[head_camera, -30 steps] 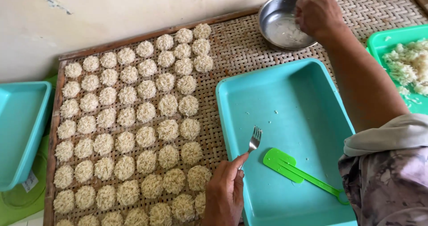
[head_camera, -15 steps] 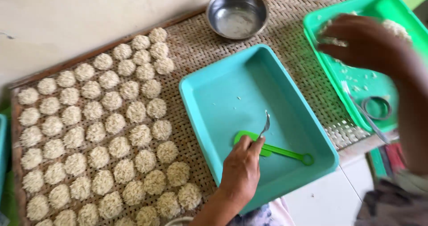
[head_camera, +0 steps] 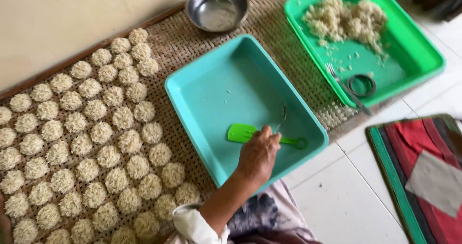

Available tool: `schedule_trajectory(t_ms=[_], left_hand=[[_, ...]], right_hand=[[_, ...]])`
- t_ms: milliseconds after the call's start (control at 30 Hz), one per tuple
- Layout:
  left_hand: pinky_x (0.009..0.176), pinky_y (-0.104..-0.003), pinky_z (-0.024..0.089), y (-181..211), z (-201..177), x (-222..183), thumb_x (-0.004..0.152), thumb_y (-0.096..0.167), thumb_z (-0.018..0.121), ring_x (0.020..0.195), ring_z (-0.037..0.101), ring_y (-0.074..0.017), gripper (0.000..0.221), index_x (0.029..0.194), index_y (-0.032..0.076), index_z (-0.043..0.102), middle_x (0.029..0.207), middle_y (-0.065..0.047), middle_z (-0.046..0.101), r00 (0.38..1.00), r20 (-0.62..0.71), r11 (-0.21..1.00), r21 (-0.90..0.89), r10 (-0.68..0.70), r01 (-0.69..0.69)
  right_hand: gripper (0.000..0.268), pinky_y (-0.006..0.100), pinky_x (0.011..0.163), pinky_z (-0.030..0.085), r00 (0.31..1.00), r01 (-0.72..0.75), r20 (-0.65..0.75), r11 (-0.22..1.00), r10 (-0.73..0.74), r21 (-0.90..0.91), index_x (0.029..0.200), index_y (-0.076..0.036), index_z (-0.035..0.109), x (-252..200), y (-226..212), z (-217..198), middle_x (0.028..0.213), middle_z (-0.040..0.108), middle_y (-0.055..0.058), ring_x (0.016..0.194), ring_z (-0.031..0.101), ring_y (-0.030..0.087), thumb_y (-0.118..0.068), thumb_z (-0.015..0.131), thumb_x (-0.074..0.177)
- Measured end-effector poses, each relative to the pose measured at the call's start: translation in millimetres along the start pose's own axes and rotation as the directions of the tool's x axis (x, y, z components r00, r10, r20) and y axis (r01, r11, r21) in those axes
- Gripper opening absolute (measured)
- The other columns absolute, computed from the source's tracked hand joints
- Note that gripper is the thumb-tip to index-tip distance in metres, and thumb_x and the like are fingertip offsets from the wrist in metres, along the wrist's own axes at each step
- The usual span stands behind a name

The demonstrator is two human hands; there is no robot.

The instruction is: Shaping cooked rice into circular cakes using a mold and placing them on a drying rack

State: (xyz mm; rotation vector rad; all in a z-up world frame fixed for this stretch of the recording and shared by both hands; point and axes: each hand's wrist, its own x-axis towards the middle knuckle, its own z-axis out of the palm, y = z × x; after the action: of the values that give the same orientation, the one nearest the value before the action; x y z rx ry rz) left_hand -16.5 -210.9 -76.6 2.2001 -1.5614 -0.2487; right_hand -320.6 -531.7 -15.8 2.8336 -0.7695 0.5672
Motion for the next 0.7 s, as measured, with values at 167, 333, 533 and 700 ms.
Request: schedule_trajectory(t_ms=[167, 333, 533, 700], left_hand=[[0.066, -0.034, 0.062, 16, 5, 9, 0.082, -0.011, 0.07, 0.078, 0.061, -0.0232, 0.012, 0.092, -0.005, 0.07, 0.099, -0.018, 0.06, 0.997, 0.071, 0.995, 0.104, -0.02, 0.012], [0.055, -0.024, 0.061, 15, 23, 13, 0.072, -0.004, 0.082, 0.073, 0.061, -0.0169, 0.027, 0.097, -0.003, 0.07, 0.1, -0.016, 0.06, 0.998, 0.049, 0.948, 0.315, 0.04, -0.053], [0.046, -0.023, 0.055, 7, 23, 19, 0.073, -0.006, 0.076, 0.066, 0.056, -0.0156, 0.022, 0.093, -0.003, 0.069, 0.091, -0.013, 0.054, 0.98, -0.125, 0.915, 0.392, 0.152, -0.092], [0.044, -0.023, 0.058, 0, 26, 31, 0.076, -0.006, 0.075, 0.065, 0.057, -0.0159, 0.013, 0.087, -0.003, 0.069, 0.095, -0.016, 0.055, 0.991, -0.093, 0.943, 0.327, 0.096, -0.061]], right_hand=[[0.019, 0.033, 0.074, 0.056, 0.996, -0.058, -0.066, 0.998, 0.057, -0.018, 0.124, -0.011, 0.085, 75, 5, 64, 0.105, 0.079, 0.006, 0.077, 0.07, 0.023, -0.014, 0.079, 0.107], [0.051, 0.058, 0.084, 0.05, 0.702, -0.207, 0.585, 0.902, 0.407, -0.379, 0.105, -0.027, 0.087, 133, 25, 147, 0.105, 0.087, 0.006, 0.101, 0.078, 0.036, -0.068, 0.06, 0.093], [0.034, 0.031, 0.071, 0.06, 0.895, 0.029, 0.411, 0.898, 0.173, -0.439, 0.101, -0.022, 0.083, 114, 69, 200, 0.087, 0.083, 0.0, 0.071, 0.078, 0.021, -0.048, 0.067, 0.086], [0.022, 0.034, 0.053, 0.043, 0.91, -0.166, 0.395, 0.984, 0.127, 0.066, 0.087, 0.004, 0.071, 114, 159, 282, 0.066, 0.062, 0.012, 0.052, 0.056, 0.022, -0.014, 0.061, 0.094]])
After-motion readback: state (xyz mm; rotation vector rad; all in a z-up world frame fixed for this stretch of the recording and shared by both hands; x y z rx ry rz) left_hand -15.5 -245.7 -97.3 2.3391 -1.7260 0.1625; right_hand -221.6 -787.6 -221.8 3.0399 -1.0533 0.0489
